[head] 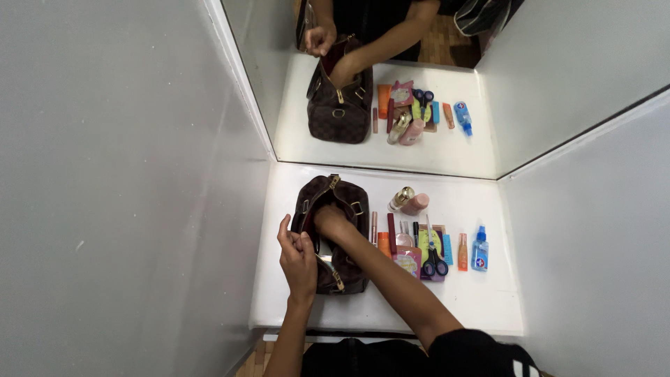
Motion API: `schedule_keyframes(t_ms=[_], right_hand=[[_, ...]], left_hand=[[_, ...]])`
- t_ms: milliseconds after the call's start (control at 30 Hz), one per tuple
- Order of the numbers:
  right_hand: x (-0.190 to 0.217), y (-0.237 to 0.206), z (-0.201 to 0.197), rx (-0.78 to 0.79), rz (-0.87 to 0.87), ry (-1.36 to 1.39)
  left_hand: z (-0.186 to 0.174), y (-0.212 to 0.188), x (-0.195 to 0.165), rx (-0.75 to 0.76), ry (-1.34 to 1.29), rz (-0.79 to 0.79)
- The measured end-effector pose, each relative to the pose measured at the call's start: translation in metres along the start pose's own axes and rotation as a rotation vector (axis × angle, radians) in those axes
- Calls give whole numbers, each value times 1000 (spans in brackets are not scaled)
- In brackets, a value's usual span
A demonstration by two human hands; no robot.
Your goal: The person takes cosmetics, bottles, and small toiletry items out of a handbag on a vanity table, then carries them to a plastic drawer unit and places the items one by one into an open drawer, arranging them inside.
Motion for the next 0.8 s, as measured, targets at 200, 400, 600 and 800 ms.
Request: schedule_keyframes(t_ms=[200, 400, 600, 800], right_hand=[[0, 28, 21, -105, -77, -12], [-13, 18, 15, -234, 79, 308], [-16, 15, 21, -202, 94, 325], [-23, -4, -17, -146, 200, 500]], left_hand=[[-9, 10, 7, -7, 35, -22], [-6, 9, 9, 8, 21, -7], [-5, 8, 3, -6, 62, -19], [-3, 5, -2, 15, 82, -5]])
Point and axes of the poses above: each hand's wrist, its own y-axis towards the middle knuckle, its own z-axis out of the palm, x = y × z, the point moved 8 cm from there along y, towards the middle knuckle, and after that the axes turned 9 degrees about -x, right-handed, at the moved point
